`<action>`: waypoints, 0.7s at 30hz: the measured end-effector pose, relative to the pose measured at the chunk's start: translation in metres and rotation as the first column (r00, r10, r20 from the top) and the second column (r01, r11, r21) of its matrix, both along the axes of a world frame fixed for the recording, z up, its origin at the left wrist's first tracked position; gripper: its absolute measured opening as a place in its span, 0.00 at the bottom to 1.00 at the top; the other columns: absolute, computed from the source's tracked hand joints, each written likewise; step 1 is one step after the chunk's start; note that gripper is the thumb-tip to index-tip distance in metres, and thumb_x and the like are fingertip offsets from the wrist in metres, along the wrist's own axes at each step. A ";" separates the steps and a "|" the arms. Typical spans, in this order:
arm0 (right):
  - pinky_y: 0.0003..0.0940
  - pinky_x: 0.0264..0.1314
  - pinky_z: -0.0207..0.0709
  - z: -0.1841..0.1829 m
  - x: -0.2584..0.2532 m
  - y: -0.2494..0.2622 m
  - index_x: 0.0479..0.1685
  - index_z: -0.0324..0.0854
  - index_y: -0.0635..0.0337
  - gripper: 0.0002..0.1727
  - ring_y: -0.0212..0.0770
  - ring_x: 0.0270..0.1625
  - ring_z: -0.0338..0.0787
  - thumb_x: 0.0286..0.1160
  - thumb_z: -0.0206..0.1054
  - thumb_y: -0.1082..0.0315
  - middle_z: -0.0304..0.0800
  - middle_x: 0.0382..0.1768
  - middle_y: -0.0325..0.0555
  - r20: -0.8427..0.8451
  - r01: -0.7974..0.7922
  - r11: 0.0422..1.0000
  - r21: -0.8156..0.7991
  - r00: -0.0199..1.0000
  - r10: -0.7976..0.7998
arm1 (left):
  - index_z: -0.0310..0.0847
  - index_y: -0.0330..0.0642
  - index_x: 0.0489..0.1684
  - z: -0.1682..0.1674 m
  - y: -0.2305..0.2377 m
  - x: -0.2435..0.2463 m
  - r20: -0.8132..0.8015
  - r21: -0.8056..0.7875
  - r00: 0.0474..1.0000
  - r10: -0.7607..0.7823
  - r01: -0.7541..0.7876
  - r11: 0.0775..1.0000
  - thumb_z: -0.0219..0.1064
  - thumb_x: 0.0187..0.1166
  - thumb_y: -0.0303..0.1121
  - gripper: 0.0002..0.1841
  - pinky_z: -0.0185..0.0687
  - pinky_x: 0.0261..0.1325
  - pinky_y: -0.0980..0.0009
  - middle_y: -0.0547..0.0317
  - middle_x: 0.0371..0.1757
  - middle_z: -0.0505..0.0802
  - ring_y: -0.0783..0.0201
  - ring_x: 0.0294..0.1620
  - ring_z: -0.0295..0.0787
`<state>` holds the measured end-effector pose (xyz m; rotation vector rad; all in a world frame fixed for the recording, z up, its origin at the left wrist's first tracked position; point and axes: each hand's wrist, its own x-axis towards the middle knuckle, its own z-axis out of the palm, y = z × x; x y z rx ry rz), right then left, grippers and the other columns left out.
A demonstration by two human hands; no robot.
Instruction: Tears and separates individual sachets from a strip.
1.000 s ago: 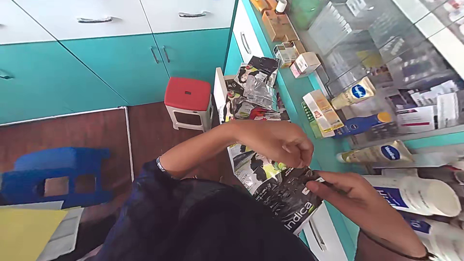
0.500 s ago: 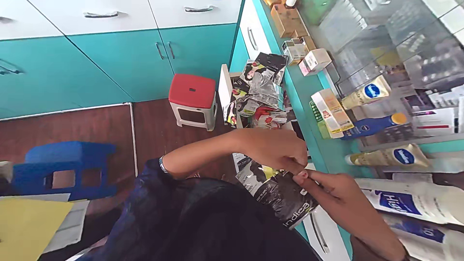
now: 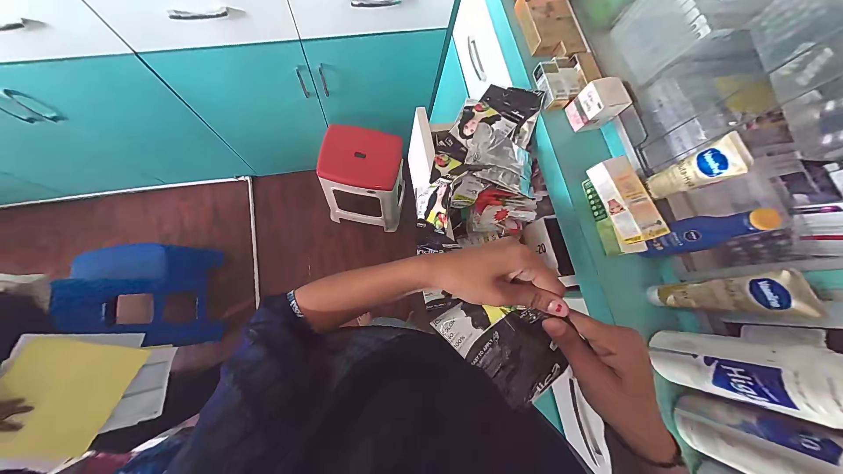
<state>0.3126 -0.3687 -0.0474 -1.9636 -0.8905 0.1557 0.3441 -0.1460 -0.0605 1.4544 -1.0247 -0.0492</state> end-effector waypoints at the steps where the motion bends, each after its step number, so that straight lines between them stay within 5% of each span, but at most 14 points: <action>1: 0.04 0.33 0.67 0.001 0.004 -0.001 0.30 0.85 0.59 0.25 0.04 0.29 0.75 0.90 0.56 0.50 0.80 0.21 0.22 -0.045 -0.030 0.999 -0.012 0.999 0.029 | 0.84 0.24 0.22 0.003 0.002 0.001 0.007 0.017 1.000 -0.002 0.002 1.000 0.65 0.77 0.21 0.12 0.55 0.21 0.81 0.59 0.13 0.76 0.80 0.16 0.64; 5: 0.13 0.49 0.85 0.007 0.031 -0.021 0.48 0.91 0.48 0.15 0.10 0.44 0.89 0.78 0.70 0.49 0.94 0.40 0.17 -0.305 -0.240 0.969 -0.061 0.929 0.211 | 0.83 0.28 0.17 0.024 0.019 0.004 0.105 0.096 0.987 0.122 -0.132 0.987 0.63 0.79 0.24 0.16 0.57 0.21 0.78 0.59 0.13 0.78 0.78 0.16 0.67; 8: 0.11 0.46 0.83 0.012 0.043 -0.033 0.49 0.90 0.48 0.18 0.09 0.42 0.87 0.65 0.77 0.49 0.93 0.39 0.17 -0.373 -0.231 0.950 -0.210 0.917 0.140 | 0.81 0.33 0.14 0.033 0.043 0.009 0.165 0.142 0.943 0.288 -0.312 0.939 0.65 0.79 0.27 0.17 0.57 0.20 0.81 0.64 0.12 0.76 0.81 0.15 0.66; 12: 0.07 0.38 0.79 0.008 0.044 -0.029 0.48 0.88 0.46 0.17 0.06 0.36 0.85 0.65 0.76 0.48 0.90 0.35 0.13 -0.403 -0.130 0.957 -0.258 0.915 0.016 | 0.81 0.35 0.15 0.032 0.069 0.020 0.216 0.230 0.905 0.366 -0.412 0.882 0.65 0.80 0.28 0.17 0.54 0.21 0.80 0.66 0.13 0.77 0.82 0.16 0.65; 16: 0.10 0.41 0.82 0.008 0.043 -0.031 0.59 0.86 0.45 0.24 0.10 0.40 0.87 0.65 0.76 0.47 0.91 0.41 0.14 -0.455 -0.122 0.977 -0.174 0.890 0.030 | 0.81 0.35 0.15 0.026 0.074 0.025 0.220 0.244 0.899 0.378 -0.426 0.871 0.65 0.80 0.29 0.17 0.54 0.21 0.81 0.67 0.13 0.76 0.82 0.15 0.65; 21: 0.10 0.43 0.82 0.010 0.048 -0.032 0.52 0.89 0.43 0.22 0.09 0.41 0.88 0.62 0.77 0.43 0.92 0.40 0.13 -0.402 -0.154 0.965 -0.212 0.914 0.058 | 0.83 0.33 0.17 0.029 0.070 0.022 0.239 0.230 0.909 0.343 -0.396 0.889 0.65 0.79 0.28 0.16 0.56 0.23 0.77 0.62 0.14 0.79 0.78 0.17 0.67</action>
